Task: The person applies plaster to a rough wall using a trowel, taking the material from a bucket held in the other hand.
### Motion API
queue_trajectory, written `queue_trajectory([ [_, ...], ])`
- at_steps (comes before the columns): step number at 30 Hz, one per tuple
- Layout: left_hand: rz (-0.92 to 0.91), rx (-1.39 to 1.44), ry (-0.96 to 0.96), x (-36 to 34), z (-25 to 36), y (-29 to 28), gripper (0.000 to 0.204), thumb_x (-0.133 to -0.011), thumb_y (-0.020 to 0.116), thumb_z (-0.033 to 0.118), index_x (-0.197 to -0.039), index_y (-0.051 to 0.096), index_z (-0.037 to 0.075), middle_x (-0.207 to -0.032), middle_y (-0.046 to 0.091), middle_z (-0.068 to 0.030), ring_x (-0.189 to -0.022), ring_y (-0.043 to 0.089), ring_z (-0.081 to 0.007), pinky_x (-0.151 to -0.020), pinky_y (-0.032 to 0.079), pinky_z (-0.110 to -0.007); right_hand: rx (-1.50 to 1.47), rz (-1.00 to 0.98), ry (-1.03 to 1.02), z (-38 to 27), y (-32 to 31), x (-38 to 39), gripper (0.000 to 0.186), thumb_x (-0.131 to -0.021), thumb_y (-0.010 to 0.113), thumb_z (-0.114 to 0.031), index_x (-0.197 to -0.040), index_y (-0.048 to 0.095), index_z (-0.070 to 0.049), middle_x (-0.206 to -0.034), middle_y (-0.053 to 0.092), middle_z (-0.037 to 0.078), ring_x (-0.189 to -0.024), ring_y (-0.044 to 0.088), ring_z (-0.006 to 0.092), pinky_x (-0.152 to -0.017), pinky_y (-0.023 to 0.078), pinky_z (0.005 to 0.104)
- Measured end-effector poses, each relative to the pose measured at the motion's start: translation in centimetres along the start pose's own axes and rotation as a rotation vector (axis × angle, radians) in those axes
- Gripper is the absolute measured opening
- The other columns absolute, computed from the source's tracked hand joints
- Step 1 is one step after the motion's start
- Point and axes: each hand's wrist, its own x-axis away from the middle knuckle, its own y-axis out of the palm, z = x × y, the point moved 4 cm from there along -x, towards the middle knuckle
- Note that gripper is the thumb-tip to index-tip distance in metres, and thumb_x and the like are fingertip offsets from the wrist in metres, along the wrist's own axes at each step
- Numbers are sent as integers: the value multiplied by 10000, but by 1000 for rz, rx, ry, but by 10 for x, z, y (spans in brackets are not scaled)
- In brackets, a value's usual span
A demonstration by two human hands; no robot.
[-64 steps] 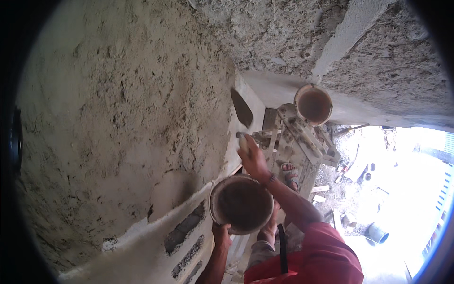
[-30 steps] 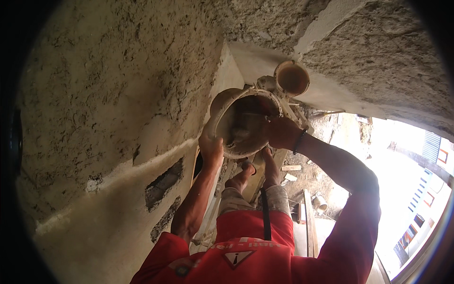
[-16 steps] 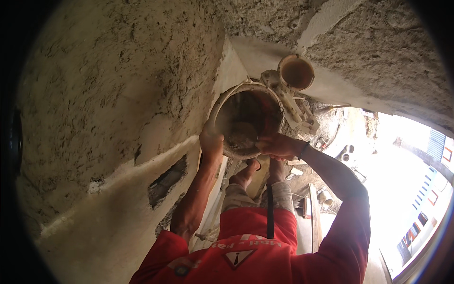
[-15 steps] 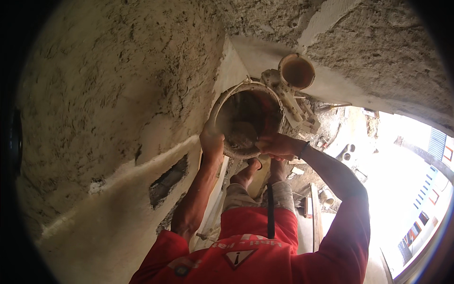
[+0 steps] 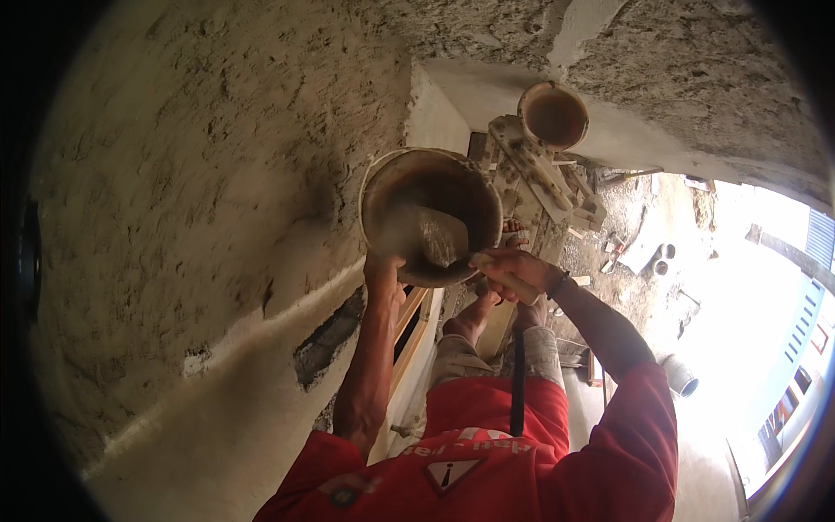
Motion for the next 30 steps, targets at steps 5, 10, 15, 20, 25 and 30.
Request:
queue_trajectory([
  [5,168,-38,-77,10,-15,-19,558,-687,479,-99,-1231,518,19,-1180,550,-53,-1040,547,-219,-844,443,-363,-65,151,-140,-18,11,10,430,-923,521,-248,-1293,446,-44,-716,553,93,-473,513,149,-414,447,266],
  [10,169,-58,17,22,-39,-62,640,-645,491,-97,-1267,521,51,-1177,557,-47,-1046,534,-207,-900,420,-319,-98,301,-521,-59,8,13,378,-910,469,-221,-1245,476,-45,-746,557,93,-541,572,179,-451,482,265],
  [15,312,-55,-114,55,-67,-111,639,-625,521,-109,-1257,535,-15,-1191,599,-108,-1079,573,-250,-961,423,-335,-35,631,-1028,-110,3,14,304,-927,460,-194,-1186,497,-41,-750,564,83,-533,563,155,-447,471,260],
  [20,335,-81,-142,93,-104,-166,742,-629,513,-84,-1358,464,44,-1261,543,-97,-1066,545,-237,-893,417,-300,35,1005,-1327,-133,-21,-54,223,-954,506,-199,-1110,523,-41,-692,566,33,-516,535,110,-445,443,229],
  [25,443,-56,-201,108,-129,-179,693,-612,561,-98,-1293,511,22,-1203,582,-100,-1052,565,-244,-876,447,-315,261,1266,-1187,-106,-91,-217,253,-970,533,-296,-1074,554,-67,-782,564,64,-677,553,141,-561,468,287],
  [30,590,-46,-423,129,-163,-214,653,-632,591,-70,-1274,520,30,-1160,592,-97,-1022,575,-247,-847,458,-330,801,841,-1115,-39,85,-277,483,-913,609,-206,-1308,473,36,-944,657,241,-832,668,314,-768,529,371],
])
